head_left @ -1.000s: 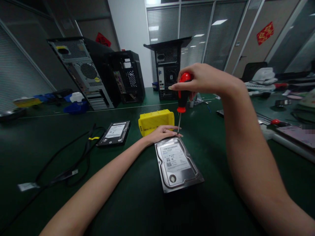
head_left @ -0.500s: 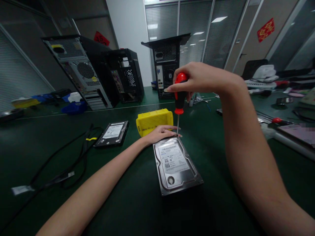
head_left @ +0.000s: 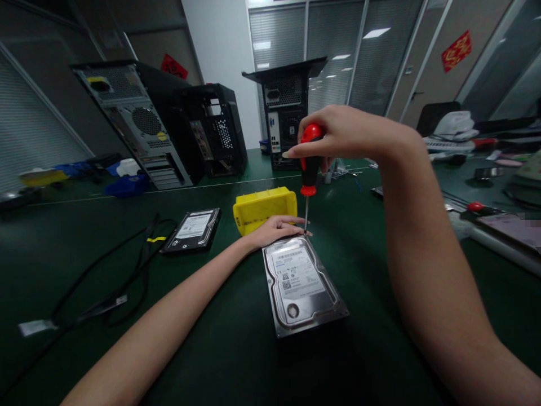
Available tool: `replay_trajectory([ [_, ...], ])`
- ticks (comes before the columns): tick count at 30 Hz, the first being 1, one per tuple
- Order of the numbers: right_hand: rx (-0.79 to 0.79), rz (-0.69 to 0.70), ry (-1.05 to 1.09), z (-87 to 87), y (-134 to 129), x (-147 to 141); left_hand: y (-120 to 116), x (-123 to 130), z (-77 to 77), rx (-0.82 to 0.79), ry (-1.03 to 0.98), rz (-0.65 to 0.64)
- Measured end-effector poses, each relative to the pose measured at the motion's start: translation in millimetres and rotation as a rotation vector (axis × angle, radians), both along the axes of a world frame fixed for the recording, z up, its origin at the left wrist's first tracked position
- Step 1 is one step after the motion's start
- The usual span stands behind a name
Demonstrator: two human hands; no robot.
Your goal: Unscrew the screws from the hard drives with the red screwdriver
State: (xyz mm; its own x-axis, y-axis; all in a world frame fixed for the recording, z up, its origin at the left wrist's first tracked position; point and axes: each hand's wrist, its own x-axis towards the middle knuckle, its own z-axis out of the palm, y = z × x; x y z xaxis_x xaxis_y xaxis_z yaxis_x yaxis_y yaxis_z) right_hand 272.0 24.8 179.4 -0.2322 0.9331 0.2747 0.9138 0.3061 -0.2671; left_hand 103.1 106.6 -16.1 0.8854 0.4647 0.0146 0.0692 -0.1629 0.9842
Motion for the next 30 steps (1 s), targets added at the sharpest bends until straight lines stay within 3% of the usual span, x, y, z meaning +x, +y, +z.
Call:
replay_trajectory([
  [9,0.037,0.046,0.055,-4.5,-2,1,-1,0,1.0,0.009,0.008,0.008],
  [30,0.043,0.064,-0.052,1.4,-12,-3,1,0,-0.8,0.044,0.006,-0.014],
])
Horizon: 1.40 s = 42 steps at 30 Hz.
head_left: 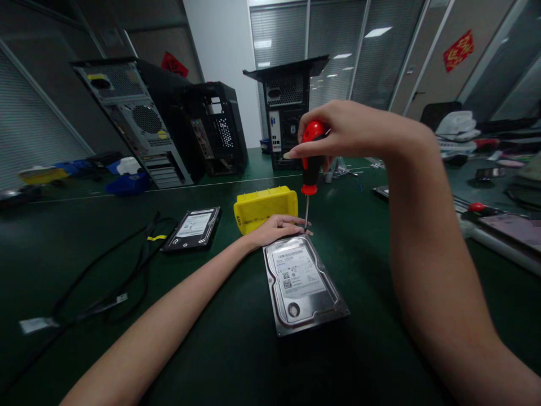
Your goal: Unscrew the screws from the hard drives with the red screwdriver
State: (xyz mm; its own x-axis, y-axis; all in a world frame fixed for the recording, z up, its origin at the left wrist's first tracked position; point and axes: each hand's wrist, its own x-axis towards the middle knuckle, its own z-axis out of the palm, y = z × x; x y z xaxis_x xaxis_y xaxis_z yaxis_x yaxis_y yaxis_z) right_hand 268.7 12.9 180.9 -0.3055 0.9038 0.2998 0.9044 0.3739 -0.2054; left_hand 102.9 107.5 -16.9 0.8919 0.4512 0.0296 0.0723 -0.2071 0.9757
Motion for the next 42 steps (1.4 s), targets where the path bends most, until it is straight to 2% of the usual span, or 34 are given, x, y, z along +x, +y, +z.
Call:
replay_trajectory([
  [6,0.004,0.045,0.022,0.0,-5.5,0.8,-1.7,0.0,1.5,0.009,0.003,0.002],
  [13,-0.010,0.057,0.003,-3.1,3.6,-0.4,-1.4,0.5,2.0,0.021,0.000,-0.005],
  [42,0.015,0.001,-0.008,-1.7,1.5,1.8,-0.2,-0.9,0.5,0.022,0.013,0.031],
])
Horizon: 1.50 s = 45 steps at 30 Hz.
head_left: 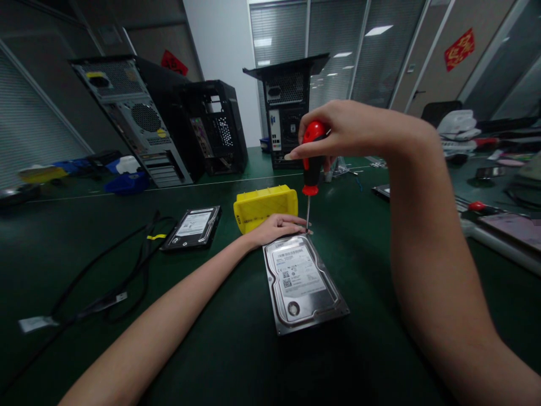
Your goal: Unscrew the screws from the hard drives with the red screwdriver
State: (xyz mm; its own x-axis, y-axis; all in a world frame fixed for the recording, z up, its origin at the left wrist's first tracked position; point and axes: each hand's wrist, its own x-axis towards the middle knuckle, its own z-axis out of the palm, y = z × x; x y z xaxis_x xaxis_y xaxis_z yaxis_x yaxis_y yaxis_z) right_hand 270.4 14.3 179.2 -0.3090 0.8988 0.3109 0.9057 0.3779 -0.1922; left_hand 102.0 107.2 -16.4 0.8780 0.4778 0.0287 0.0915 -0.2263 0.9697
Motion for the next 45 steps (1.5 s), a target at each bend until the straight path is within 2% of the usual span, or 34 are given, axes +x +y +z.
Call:
replay_trajectory([
  [6,-0.043,0.020,0.002,1.5,-3.0,-0.2,-1.5,0.6,1.9,0.005,0.014,0.003],
  [19,-0.027,0.038,-0.005,0.8,-2.3,0.4,-3.3,1.3,3.0,0.016,0.003,-0.011],
  [45,-0.058,0.001,-0.016,2.9,-1.7,-0.2,-2.3,1.0,2.2,0.015,0.006,0.007],
])
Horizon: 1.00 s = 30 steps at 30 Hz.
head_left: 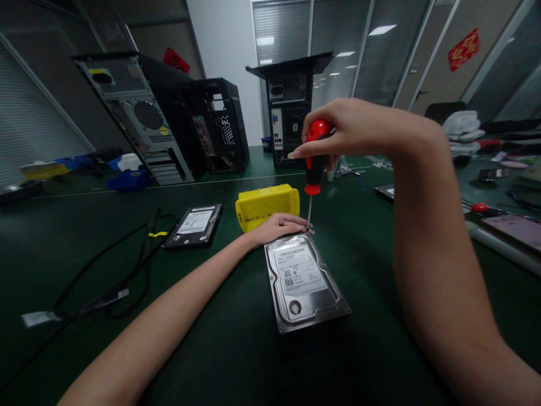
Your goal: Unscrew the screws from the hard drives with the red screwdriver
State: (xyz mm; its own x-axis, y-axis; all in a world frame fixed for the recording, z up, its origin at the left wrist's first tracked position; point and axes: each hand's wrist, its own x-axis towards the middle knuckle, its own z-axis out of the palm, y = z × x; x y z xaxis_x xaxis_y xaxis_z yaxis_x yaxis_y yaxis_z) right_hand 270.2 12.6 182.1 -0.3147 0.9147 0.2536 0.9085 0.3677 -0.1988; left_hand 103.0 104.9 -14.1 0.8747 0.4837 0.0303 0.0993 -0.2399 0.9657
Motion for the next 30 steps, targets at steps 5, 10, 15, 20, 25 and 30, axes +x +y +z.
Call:
replay_trajectory([
  [5,0.021,0.008,-0.005,-0.2,0.1,-0.3,1.2,0.3,-1.3,0.005,0.003,0.007],
  [10,0.028,0.023,0.015,-1.6,-0.5,0.4,0.3,-0.1,-0.4,0.013,0.005,0.010],
  [15,0.025,0.025,0.015,-2.6,-1.0,1.3,0.3,-0.1,0.1,0.017,0.003,0.008],
  [20,0.006,0.010,0.021,-0.3,-1.3,-0.1,1.3,-0.2,-0.7,0.019,-0.001,-0.001],
  [25,-0.008,-0.004,-0.005,1.8,-1.3,-1.6,1.1,-0.3,-1.1,0.017,-0.008,-0.002],
  [30,0.051,0.010,0.001,-1.9,0.7,0.2,1.1,0.0,-1.3,0.020,-0.013,0.000],
])
